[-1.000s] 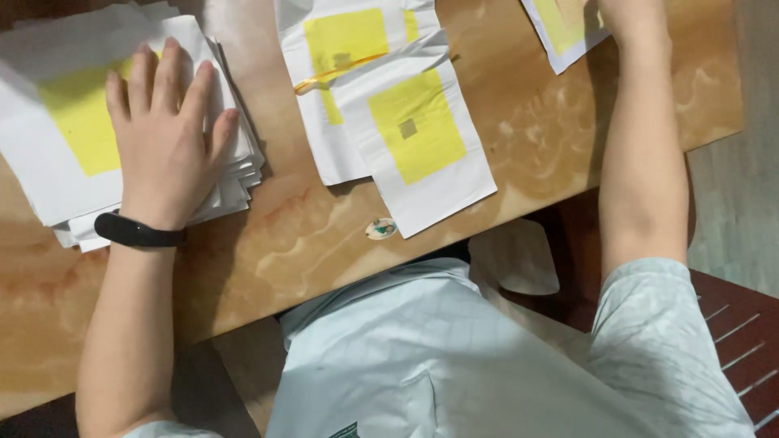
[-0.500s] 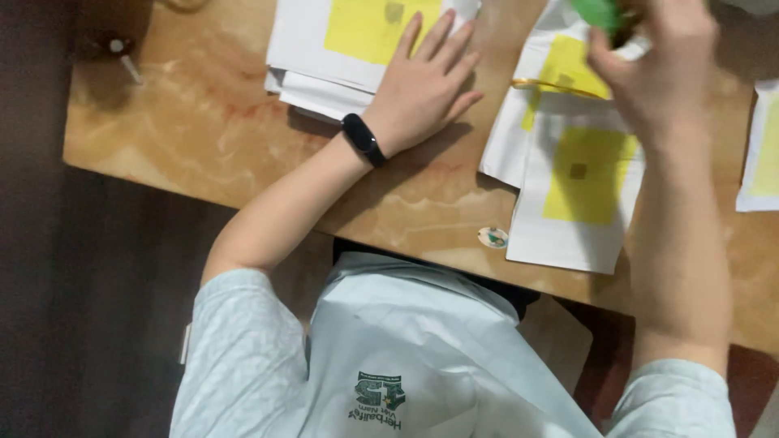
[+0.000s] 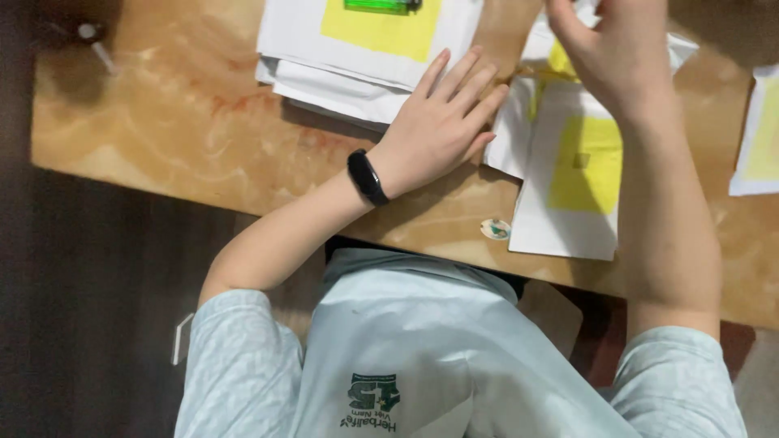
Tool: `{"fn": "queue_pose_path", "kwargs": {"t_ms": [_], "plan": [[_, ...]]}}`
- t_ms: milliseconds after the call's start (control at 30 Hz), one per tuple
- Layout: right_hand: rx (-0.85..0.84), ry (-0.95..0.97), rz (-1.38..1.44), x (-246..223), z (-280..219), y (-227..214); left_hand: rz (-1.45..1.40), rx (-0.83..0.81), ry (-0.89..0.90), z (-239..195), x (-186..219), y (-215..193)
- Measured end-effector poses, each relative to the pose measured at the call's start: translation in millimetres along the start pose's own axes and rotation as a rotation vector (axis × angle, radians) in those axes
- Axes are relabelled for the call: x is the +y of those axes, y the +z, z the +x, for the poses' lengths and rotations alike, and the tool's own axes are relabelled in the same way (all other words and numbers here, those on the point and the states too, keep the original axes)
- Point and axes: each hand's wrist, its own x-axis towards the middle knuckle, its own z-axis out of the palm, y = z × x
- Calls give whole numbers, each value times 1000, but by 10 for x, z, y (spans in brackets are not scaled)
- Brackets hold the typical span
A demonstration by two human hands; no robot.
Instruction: The person sorts paper sheets onto different stacks and organizes them by hand on a tabletop.
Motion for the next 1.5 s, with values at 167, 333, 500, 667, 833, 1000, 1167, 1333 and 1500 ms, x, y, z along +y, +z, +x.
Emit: {"fn": "queue_pose_path", "kwargs": {"t_ms": [167,333,500,667,833,1000,1167,1333,1500], "plan": [[114,148,64,444,-975,-592,-115,-3,114,118,360,56],[226,417,81,846,-1898,-499,-131,35,184,347,493,210],[272,452,-45,795,-2044,-262,-146,-47,285,461,640,353],[237,607,536,1274,-2195,-168,-140,-38,244,447,675,390],[217,482,1407,2094,-2639,8,-138,-2,234,467,701,379],[311,509,873,1901,-2735,-10,-123,-153,121,522,722,481],[335,516,537,1428,-3015,-178,-201,51,150,780,902,397],[179,388,262,952,-3138,-697,-224,66,304,732,1105,-16],[-75,103,167,37,-2209,-521,-490,220,21,86,564,-566]]}}
